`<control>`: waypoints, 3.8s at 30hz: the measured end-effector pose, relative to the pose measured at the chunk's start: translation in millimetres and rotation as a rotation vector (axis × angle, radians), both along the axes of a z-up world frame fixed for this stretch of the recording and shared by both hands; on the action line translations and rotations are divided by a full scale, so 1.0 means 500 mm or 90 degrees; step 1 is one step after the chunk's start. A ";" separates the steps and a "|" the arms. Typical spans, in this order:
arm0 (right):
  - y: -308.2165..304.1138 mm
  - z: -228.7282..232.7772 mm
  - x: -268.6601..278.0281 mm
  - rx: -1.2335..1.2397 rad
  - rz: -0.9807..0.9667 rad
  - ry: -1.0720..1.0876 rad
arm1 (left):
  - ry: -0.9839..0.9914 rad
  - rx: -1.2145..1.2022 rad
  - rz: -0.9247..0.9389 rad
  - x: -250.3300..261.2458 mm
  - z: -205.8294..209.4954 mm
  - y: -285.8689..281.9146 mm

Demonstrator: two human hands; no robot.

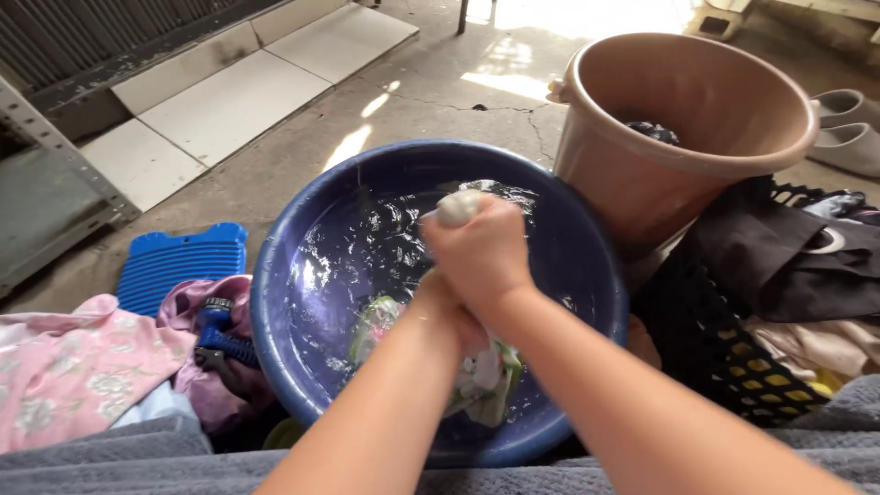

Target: Hand-washing clothes in a basin of water.

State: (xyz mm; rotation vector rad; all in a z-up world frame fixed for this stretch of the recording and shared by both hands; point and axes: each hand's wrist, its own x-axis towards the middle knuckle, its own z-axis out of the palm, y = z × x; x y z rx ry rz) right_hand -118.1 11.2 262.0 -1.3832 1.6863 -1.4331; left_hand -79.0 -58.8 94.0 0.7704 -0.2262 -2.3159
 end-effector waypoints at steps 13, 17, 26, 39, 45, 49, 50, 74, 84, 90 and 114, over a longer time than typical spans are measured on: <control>0.068 -0.034 -0.054 0.041 -0.065 0.158 | -0.021 -0.068 -0.225 0.079 0.192 0.092; 0.054 -0.147 -0.174 0.022 -0.071 0.256 | -0.072 -0.129 -0.301 0.148 0.277 0.114; 0.032 -0.099 -0.197 0.303 0.072 -0.498 | -0.667 -0.523 -0.654 0.235 0.011 0.107; 0.145 -0.274 -0.151 0.472 0.299 -0.155 | -0.118 -0.405 -0.294 0.197 0.461 0.091; 0.078 -0.143 -0.036 0.205 0.118 -0.414 | -0.179 -0.129 -0.018 0.132 0.127 0.058; 0.078 -0.002 0.051 0.147 0.049 -0.183 | -0.297 0.098 -0.094 0.084 0.230 0.174; 0.077 -0.002 0.049 0.148 0.047 -0.181 | -0.295 0.098 -0.096 0.068 0.228 0.175; 0.074 -0.134 -0.214 0.124 0.005 0.007 | -0.185 -0.004 -0.240 0.145 0.284 0.136; 0.088 -0.267 -0.372 0.188 -0.133 0.002 | -0.219 -0.059 -0.087 0.266 0.254 0.063; 0.101 -0.312 -0.241 0.331 0.037 0.482 | -0.605 -0.170 -0.192 0.223 -0.102 0.056; 0.117 -0.378 -0.205 0.519 0.254 0.293 | -0.810 -0.271 -0.474 0.206 -0.134 0.129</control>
